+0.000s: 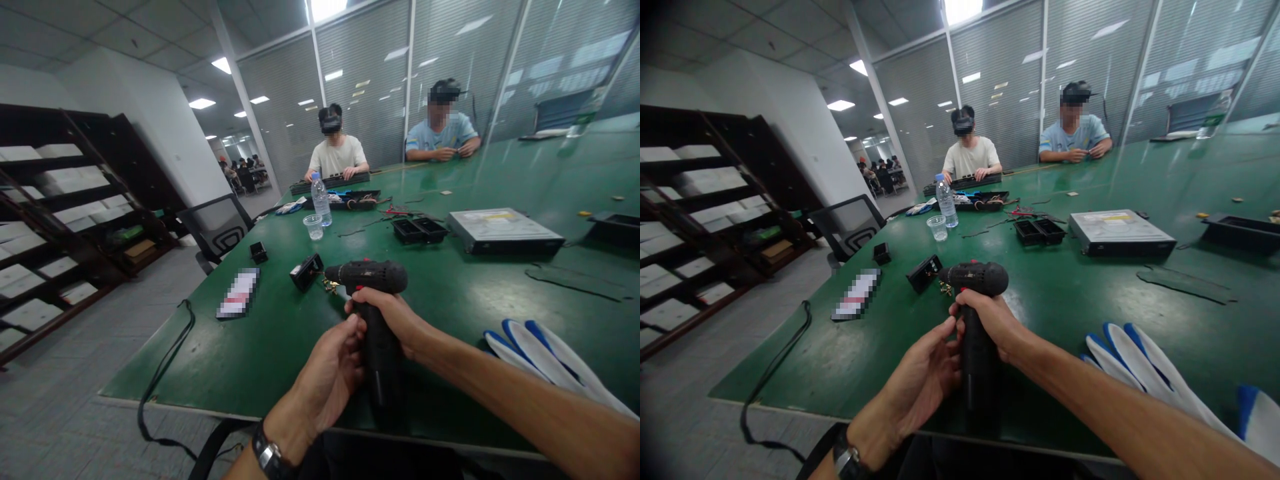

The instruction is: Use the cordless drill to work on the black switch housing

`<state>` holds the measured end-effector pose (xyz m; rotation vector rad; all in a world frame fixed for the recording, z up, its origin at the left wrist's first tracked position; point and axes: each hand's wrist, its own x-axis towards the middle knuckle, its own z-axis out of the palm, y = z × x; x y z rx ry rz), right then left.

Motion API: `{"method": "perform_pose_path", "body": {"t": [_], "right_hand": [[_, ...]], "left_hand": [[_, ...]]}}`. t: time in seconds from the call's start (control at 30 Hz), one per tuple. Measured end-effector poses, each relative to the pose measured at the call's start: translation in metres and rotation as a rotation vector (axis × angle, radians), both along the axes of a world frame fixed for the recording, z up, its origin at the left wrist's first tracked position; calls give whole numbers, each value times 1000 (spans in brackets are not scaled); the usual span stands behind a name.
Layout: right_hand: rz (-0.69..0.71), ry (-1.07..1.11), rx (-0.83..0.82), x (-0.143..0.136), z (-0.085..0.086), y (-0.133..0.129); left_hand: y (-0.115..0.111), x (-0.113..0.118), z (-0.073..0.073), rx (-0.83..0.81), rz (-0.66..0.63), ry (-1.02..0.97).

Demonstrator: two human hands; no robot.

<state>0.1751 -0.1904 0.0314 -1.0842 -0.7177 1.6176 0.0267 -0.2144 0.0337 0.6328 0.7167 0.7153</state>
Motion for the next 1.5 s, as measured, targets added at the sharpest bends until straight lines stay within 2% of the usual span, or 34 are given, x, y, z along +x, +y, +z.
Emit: {"method": "perform_pose_path", "body": {"t": [0.17, 0.4, 0.63, 0.8, 0.9, 1.0, 1.07, 1.13, 1.2, 1.27, 1.37, 1.5], "right_hand": [[-38, 1, -17, -2, 3, 0], [-89, 17, 4, -3, 1, 1], [-113, -19, -8, -3, 3, -1], [-87, -54, 7, -3, 3, -1], [-63, -42, 20, -3, 1, 0], [-19, -25, 26, -2, 1, 0], [0, -27, 31, -1, 1, 0], [11, -32, 36, 0, 1, 0], [24, -37, 44, 1, 1, 0], [33, -41, 56, 1, 0, 0], [40, -48, 70, 1, 0, 0], [36, -51, 80, 1, -1, 0]], "left_hand": [[7, 17, -4, -141, 6, -135], [8, 30, 3, -139, -88, -128], [10, 29, 0, -101, -173, -80], [8, 24, -4, 59, -138, -7], [9, 11, 0, 251, -113, 178], [17, -7, 11, 490, -109, 395], [28, -19, 20, 698, -9, 580], [43, -29, 30, 909, 159, 783], [64, -36, 38, 1106, 300, 955], [89, -40, 43, 1291, 374, 1132], [129, -43, 41, 1398, 294, 1340], [170, -41, 28, 1336, 126, 1524]]}}
